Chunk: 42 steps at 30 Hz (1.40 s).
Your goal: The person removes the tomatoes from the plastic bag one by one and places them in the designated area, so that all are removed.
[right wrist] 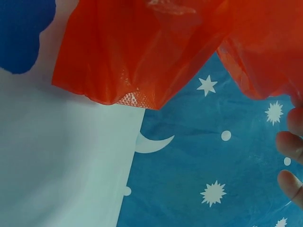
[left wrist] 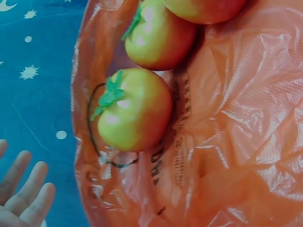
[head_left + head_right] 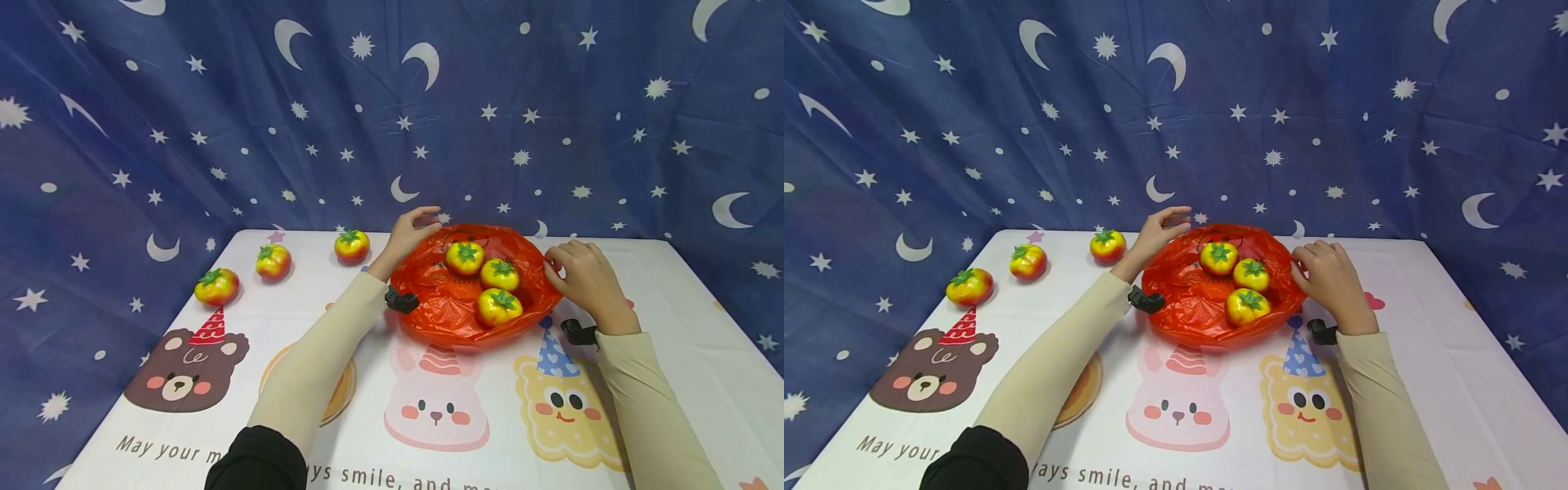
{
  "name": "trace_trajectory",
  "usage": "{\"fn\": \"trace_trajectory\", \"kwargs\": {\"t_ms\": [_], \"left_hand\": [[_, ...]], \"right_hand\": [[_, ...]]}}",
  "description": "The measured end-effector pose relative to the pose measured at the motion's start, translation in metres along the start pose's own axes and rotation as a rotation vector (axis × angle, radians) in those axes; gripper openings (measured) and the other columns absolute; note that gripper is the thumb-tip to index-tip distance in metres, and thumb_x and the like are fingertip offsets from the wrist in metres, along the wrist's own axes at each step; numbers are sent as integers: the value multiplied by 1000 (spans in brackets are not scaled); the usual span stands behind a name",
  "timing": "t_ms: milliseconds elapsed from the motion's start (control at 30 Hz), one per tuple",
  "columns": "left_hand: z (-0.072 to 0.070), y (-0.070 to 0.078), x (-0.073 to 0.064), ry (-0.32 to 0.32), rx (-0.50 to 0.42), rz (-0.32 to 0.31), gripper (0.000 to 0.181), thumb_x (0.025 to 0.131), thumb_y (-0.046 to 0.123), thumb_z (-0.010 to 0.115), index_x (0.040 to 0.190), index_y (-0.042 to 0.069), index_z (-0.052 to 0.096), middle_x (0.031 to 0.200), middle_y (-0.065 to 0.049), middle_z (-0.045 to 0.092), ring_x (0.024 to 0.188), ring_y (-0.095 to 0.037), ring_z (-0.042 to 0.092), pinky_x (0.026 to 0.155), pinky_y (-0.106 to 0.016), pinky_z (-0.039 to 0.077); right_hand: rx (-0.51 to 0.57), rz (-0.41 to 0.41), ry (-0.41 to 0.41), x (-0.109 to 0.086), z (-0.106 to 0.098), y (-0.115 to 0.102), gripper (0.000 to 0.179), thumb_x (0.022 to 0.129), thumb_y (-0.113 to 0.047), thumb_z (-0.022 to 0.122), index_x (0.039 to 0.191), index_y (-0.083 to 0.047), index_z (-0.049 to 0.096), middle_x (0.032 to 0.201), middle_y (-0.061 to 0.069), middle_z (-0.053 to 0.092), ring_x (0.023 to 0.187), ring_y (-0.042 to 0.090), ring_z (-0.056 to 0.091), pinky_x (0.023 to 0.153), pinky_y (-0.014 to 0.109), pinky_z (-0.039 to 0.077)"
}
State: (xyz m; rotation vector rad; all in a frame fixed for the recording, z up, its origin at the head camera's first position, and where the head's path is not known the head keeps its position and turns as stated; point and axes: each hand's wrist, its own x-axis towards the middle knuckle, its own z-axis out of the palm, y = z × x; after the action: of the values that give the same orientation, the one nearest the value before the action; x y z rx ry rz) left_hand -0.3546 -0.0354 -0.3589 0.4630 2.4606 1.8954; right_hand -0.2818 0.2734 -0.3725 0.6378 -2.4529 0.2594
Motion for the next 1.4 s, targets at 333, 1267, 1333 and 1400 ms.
{"fn": "trace_trajectory", "kwargs": {"t_ms": [333,1267,1333,1400], "left_hand": [[12,-15,10,8,71,-14,38,91,14,62,128,5,56,128,-14,59,115,-28,59,97,-35,50],[41,-37,5,-96,118,-62,46,86,13,68,130,9,55,133,-13,55,121,-25,54,103,-34,45],[41,-38,6,-99,101,-65,46,86,13,68,130,9,55,133,-13,55,122,-26,53,102,-34,46],[42,-40,5,-101,88,-64,46,85,13,69,130,9,55,133,-12,55,123,-25,52,99,-34,49]], "right_hand": [[-1,-42,40,1,2,2,8,72,-1,70,74,-2,62,61,8,57,63,23,48,67,43,46],[-1,-18,24,0,1,1,9,72,-2,71,76,-2,64,63,8,59,66,24,50,74,48,49],[-4,-17,21,0,1,1,9,72,-2,71,76,-2,64,63,8,59,66,24,51,74,47,49],[-4,-18,22,0,1,1,9,72,-2,72,76,-2,64,63,8,59,67,24,51,74,47,49]]}}
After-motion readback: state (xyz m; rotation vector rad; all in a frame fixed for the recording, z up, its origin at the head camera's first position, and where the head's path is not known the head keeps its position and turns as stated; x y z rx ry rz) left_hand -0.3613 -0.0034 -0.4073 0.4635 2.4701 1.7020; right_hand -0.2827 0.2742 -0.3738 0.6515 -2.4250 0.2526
